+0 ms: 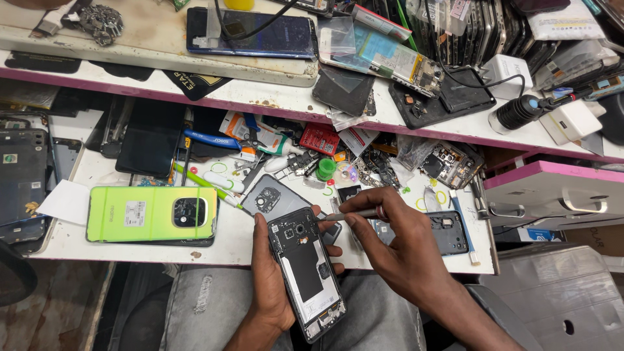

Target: The person holds a disassembled smartphone in their left hand and uses a screwdriver in their right hand to unscrew components from the device's internal frame. They carefully remove screws from the camera module area and place them on the cluttered workbench.

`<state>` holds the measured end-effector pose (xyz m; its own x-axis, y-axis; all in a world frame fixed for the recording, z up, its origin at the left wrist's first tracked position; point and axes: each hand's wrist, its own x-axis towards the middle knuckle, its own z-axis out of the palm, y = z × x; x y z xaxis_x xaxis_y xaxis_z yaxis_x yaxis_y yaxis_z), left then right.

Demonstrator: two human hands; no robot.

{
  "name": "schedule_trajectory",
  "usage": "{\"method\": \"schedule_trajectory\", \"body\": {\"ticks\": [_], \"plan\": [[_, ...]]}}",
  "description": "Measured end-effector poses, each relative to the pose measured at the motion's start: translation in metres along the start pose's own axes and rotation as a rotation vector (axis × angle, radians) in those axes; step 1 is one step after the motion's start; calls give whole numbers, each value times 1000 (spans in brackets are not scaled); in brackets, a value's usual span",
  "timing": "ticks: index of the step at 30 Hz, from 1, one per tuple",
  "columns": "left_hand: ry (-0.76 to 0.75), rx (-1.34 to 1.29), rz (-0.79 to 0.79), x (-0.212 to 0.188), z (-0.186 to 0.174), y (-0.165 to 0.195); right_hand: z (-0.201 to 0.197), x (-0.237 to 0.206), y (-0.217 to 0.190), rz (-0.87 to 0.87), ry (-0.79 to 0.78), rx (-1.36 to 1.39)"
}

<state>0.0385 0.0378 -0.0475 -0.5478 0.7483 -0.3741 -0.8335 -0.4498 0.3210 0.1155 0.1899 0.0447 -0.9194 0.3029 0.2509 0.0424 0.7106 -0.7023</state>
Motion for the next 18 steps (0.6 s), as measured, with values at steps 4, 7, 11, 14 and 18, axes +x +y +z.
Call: {"method": "schedule_trajectory", "body": {"ticks": [4,7,11,14,18], "plan": [[7,-10,-3,0,1,0,0,1,0,33,-15,22],[11,-5,1,0,1,0,0,1,0,64,-22,22],[4,-11,6,0,1,1,1,1,-1,55,-21,36],[0,-8,13,-1,0,1,2,2,-2,-16,5,-17],[12,5,14,-1,-1,0,6,2,-5,237,22,-109]]}}
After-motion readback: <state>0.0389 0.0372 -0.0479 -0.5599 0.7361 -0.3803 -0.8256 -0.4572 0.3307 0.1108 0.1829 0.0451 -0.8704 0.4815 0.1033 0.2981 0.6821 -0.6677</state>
